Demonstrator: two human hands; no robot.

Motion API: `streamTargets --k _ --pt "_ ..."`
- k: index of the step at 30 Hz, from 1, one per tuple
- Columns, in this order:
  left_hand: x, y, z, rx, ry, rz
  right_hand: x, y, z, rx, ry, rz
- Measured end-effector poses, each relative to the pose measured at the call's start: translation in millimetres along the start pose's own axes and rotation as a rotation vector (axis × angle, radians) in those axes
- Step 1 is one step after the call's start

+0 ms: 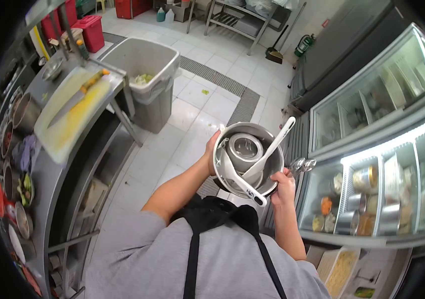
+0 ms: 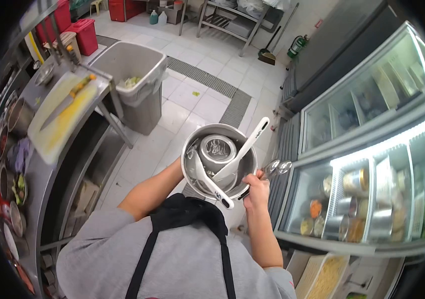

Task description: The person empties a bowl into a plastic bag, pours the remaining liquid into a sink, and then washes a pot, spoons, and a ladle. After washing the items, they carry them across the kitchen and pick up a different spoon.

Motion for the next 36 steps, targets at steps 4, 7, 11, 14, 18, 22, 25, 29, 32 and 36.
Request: streamTargets --k 4,7,11,14,18,22,25,29,32,36 --pt "-7.1 118.6 -82.8 -0.050 0.107 0.078 -22.7 141.3 30.7 -0.001 -0.011 0.026" --pt "48.1 223.5 -157.5 -0.250 -0.032 -0.077 -53.3 249.0 47.2 0.023 0.041 0.038" --pt "138.9 330.2 -309.9 -0.611 0.076 -0.066 -139.5 394.4 78.8 -0.121 0.047 0.191" --pt "158.1 268.1 -408.1 -0.895 0.253 -0.716 -218.5 480.9 99.3 -0.213 0.116 0.282" --pt "233.9 117.8 -541.3 -1.044 1.140 -1.527 -323.2 610.1 106.9 -0.291 0.093 0.457" --pt "223.0 56.0 -586.5 0.143 1.517 -2.380 -414.6 722.8 98.1 -0.256 0.097 0.532" --pt "230.9 102.7 -676.4 -0.278 1.768 -2.323 -479.7 791.1 93.0 -0.253 0.056 0.479" --pt "212.5 354.5 -824.2 -0.767 1.225 -1.045 -559.4 888.7 83.7 -0.257 0.056 0.463" --pt "188.6 511.6 -898.8 -0.758 0.784 -0.482 -616.1 965.8 74.5 -0.203 -0.036 0.467" --pt "190.2 572.4 -1007.0 -0.835 0.953 -0.554 -703.1 1075.5 55.3 -0.245 -0.031 0.559"
Point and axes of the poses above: each hand's wrist, its own y-axis towards the middle knuckle, its own x-axis out of the back of the hand, z = x × y, the point moved 7 cm from there along y, towards the middle knuckle, and after that the axes turned 9 degrees about z, right-handed, at the moved point
